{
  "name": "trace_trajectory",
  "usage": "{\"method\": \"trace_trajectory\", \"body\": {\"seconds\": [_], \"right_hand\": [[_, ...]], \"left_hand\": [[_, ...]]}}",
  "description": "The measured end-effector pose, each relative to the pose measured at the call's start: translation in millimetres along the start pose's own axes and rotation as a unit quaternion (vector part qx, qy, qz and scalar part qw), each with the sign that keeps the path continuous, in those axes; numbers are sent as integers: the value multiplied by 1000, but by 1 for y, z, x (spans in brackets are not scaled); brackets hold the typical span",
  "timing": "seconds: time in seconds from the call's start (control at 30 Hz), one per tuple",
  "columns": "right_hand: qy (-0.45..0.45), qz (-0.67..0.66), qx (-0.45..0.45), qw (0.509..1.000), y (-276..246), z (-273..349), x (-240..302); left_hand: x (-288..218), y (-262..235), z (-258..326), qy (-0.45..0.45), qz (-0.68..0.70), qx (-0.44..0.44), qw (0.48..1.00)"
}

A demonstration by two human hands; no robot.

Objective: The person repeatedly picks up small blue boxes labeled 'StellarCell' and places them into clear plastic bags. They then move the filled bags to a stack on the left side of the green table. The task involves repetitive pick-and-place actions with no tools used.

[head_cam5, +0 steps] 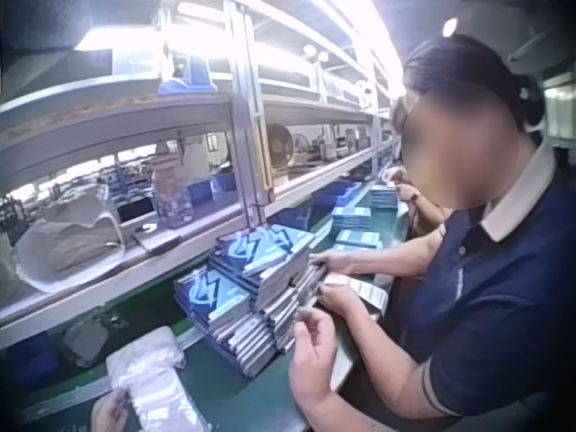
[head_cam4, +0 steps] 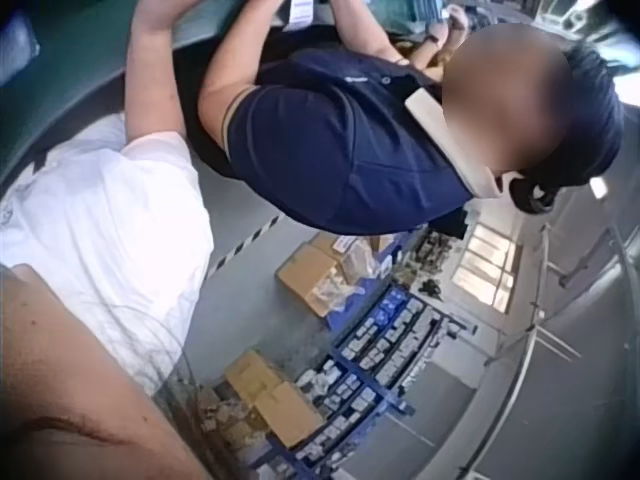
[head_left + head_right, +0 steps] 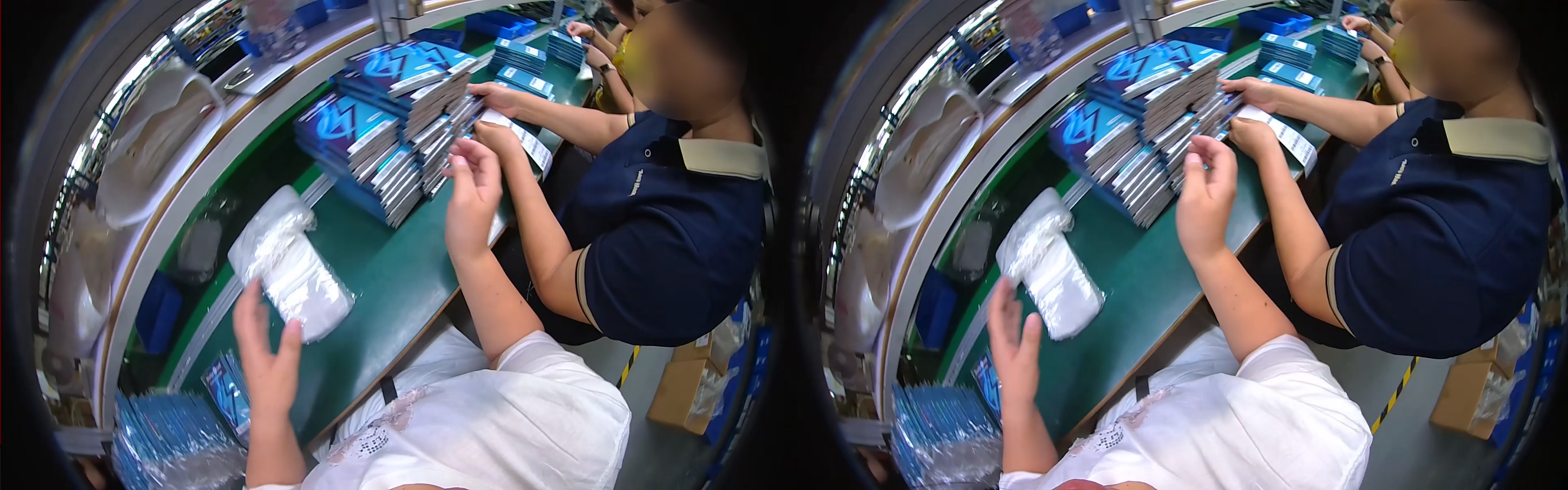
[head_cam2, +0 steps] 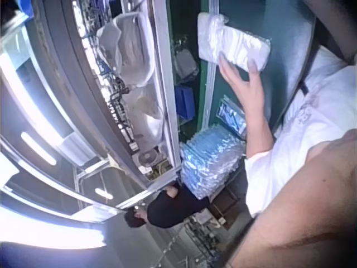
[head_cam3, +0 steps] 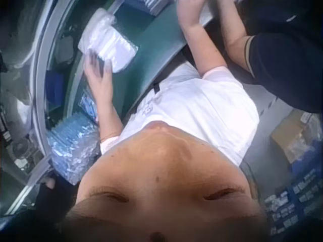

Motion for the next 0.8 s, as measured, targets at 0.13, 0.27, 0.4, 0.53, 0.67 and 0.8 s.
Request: {"method": "trace_trajectory", "body": {"seconds": [0.13,0.27,0.4,0.53,0.67,0.8], "right_hand": [[186,81,-65,977,-33,-23,-113],[219,87,-128,963,-49,-34,-133],[156,151,-105,970,-63,-71,-152],[45,369,-51,927,-42,-90,-133],[43,389,-35,920,-42,-103,-138],[38,403,-40,914,-41,-98,-141]], "left_hand": [[14,94,-63,-142,271,60,950],[69,132,-115,-266,398,-35,877],[95,175,-127,-356,457,-73,812],[87,173,-144,-288,402,-134,859],[107,180,-193,-238,479,-114,837],[128,203,-243,-234,496,11,836]]}}
Point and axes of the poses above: each hand's wrist, its own z-axis away from the middle knuckle, its own y-axis out of the palm, x = y × z, the point moved 9 cm from there along -z, towards the middle knuckle, and after that the axes turned 6 degrees about -x, right-handed, at the moved point
